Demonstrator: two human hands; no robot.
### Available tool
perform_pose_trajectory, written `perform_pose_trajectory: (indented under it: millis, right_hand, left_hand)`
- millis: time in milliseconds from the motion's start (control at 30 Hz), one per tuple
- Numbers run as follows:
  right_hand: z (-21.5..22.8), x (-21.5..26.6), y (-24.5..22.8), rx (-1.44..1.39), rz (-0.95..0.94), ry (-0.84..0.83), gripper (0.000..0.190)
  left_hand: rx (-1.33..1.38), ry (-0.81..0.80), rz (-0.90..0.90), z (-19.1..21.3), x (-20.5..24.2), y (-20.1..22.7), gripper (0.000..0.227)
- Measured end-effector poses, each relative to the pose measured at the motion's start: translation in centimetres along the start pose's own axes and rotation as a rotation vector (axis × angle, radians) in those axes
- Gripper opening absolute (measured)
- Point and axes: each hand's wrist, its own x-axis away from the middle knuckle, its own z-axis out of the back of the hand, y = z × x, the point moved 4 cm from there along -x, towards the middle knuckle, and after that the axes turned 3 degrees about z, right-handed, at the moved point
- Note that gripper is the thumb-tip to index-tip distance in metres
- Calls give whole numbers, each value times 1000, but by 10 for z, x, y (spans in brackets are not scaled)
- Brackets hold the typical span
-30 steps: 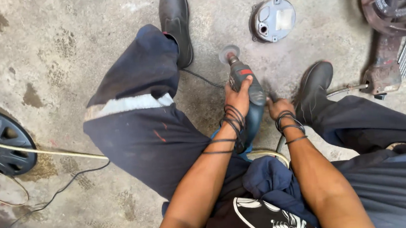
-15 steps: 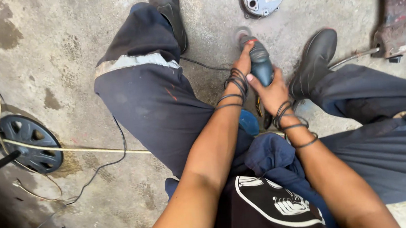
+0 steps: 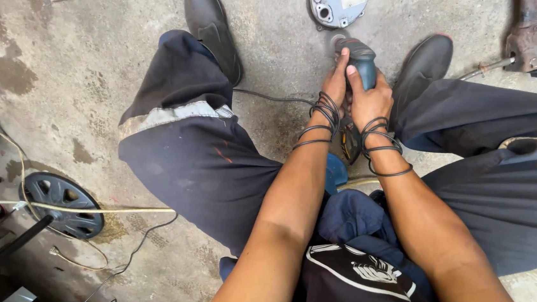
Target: Polishing a circular metal component using a power grinder with a brush attachment.
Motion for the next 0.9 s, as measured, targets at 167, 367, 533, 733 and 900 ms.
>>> perform_pose_trajectory:
  millis: [167, 367, 533, 733, 900]
  right_hand:
    - [-9, -14, 4, 11, 31, 10, 73]
    - [-15, -10, 1, 34, 111, 30, 73]
    - [-10, -4, 1, 38, 122, 54, 74]
    - [-7, 1, 1, 33, 165, 108, 69]
    - [0, 7, 3, 39, 196, 158, 68]
  left_hand:
    - [-49, 12, -45, -14, 97, 74, 94]
    - [227, 57, -5, -8, 50, 44, 86]
    - [298, 46, 25, -8, 37, 30, 84]
    - [303, 28, -37, -11, 61, 43, 81]
    - [290, -7, -74, -16, 69, 45, 83]
